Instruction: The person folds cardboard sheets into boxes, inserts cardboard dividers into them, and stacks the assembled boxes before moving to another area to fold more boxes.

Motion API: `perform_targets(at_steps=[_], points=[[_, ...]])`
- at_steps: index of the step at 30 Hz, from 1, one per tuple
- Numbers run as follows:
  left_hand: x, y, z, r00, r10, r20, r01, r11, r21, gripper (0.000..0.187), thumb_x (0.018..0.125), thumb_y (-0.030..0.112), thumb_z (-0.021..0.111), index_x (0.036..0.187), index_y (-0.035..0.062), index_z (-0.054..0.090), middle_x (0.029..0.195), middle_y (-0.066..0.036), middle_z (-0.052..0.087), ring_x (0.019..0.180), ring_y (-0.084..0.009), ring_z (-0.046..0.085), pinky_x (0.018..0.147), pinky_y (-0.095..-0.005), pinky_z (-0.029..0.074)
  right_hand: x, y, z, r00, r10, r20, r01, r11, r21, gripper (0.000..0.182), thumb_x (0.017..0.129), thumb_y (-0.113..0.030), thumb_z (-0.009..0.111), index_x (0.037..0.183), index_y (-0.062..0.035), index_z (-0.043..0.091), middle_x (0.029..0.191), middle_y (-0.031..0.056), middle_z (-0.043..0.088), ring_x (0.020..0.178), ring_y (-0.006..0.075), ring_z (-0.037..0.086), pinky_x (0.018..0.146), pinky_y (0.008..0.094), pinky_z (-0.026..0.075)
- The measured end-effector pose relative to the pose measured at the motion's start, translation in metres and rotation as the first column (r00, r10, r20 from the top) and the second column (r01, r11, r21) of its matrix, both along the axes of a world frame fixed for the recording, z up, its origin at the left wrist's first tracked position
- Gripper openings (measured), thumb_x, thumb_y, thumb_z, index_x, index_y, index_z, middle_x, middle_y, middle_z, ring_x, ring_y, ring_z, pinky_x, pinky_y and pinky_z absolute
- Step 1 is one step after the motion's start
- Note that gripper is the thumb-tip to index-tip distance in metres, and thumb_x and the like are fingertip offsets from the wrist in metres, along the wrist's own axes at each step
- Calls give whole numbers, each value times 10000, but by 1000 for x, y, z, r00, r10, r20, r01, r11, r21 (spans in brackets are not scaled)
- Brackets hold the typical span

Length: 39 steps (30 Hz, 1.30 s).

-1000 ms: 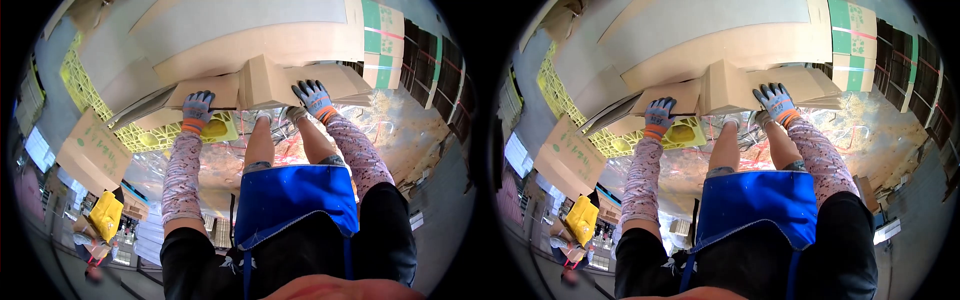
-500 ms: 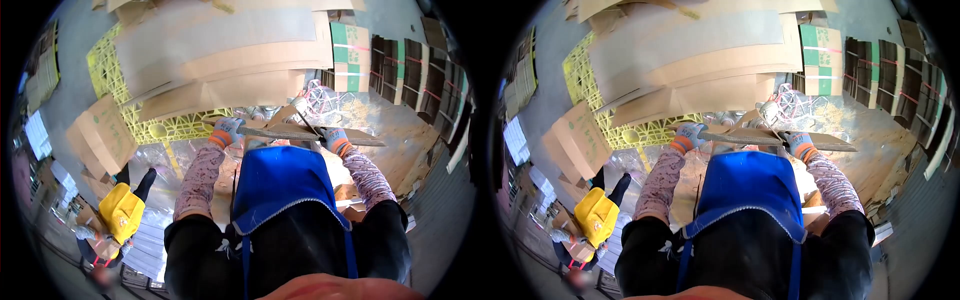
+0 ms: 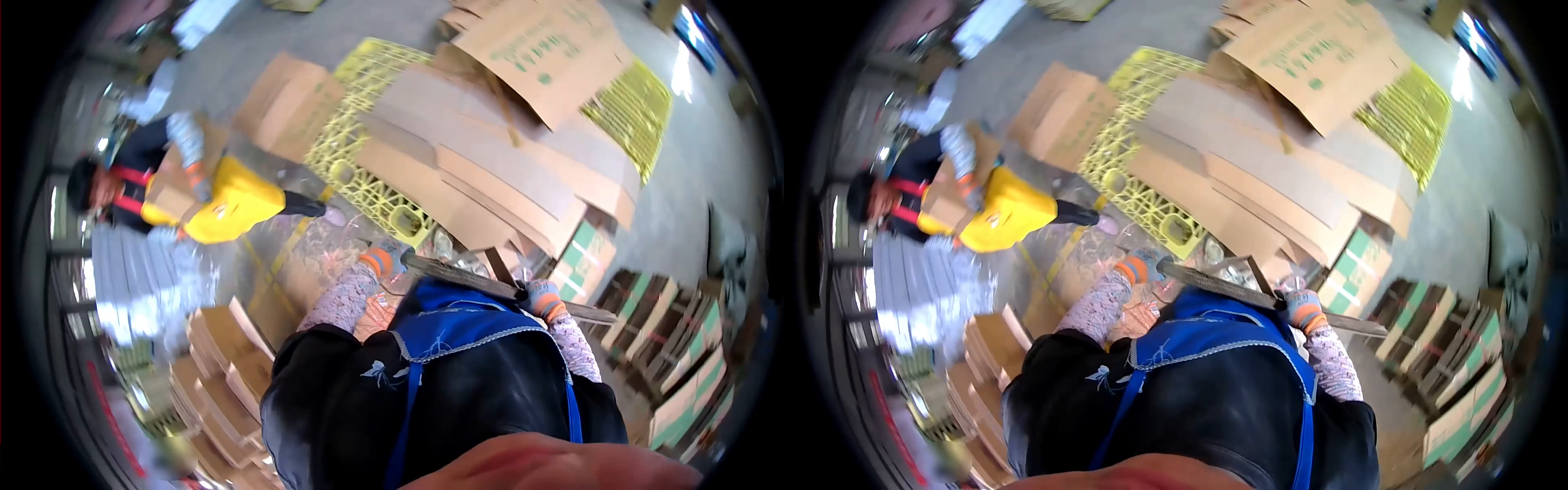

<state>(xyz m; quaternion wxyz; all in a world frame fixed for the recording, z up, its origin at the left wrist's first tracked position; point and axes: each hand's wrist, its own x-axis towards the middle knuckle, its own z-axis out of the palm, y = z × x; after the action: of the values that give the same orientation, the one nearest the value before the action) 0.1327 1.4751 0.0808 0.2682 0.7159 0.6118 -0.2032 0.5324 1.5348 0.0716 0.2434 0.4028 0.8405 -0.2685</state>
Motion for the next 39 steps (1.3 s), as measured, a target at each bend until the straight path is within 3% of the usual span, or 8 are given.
perform_targets(at_steps=[5,8,12,16,22,24,34,39], points=[[-15,-114,55,964,265,20,-263,961,-81,486,708,373,617,1159,207,552,985,-150,635,899,-331,607,780,-434,470,-31,-15,14,923,386,-10,-376,904,202,351,737,-397,563,865,-94,686,861,163,663,825,288,647,693,375,507],[-24,-176,72,912,410,27,-411,911,33,272,708,313,631,933,160,608,858,-127,645,792,-331,618,683,-448,476,-67,-23,25,887,461,-8,-450,870,202,334,750,-399,565,853,-106,688,855,165,661,818,299,646,698,386,502],[-48,-254,87,833,552,34,-552,827,106,255,708,307,639,927,177,622,867,-94,650,831,-301,622,715,-424,480,-137,-49,64,818,573,40,-567,793,222,404,752,-440,577,925,-89,681,882,167,665,852,295,643,745,387,501],[-79,-327,101,751,659,41,-647,721,247,266,669,270,660,924,200,629,886,-75,654,862,-292,616,740,-405,477,-201,-93,72,745,626,-230,-568,776,274,389,843,-445,486,957,-106,639,888,166,653,824,336,621,706,431,480],[-129,-420,140,675,731,-97,-673,664,325,224,675,268,653,891,212,634,852,-73,652,853,-277,615,779,-392,451,-296,-163,69,696,706,-131,-690,708,152,397,851,-446,477,1011,-113,624,950,171,642,846,347,612,736,439,476],[-146,-447,140,677,708,-200,-624,696,355,212,679,282,654,881,220,637,840,-67,654,848,-260,619,802,-385,430,-320,-178,60,657,687,-310,-672,720,171,405,853,-432,483,1067,-111,605,967,171,637,876,344,606,767,437,467],[-171,-491,154,556,795,-243,-745,606,277,222,688,265,621,871,153,680,897,-85,663,886,-259,614,825,-378,424,-392,-203,58,564,778,-277,-762,619,187,432,819,-468,504,1085,-136,585,949,151,650,875,324,621,754,419,483],[-163,-488,140,494,850,-182,-815,525,244,254,702,242,605,925,149,685,937,-89,668,936,-263,613,872,-385,411,-410,-185,61,509,818,-269,-791,567,229,357,805,-456,519,884,-136,658,812,127,664,802,297,637,686,400,493]])
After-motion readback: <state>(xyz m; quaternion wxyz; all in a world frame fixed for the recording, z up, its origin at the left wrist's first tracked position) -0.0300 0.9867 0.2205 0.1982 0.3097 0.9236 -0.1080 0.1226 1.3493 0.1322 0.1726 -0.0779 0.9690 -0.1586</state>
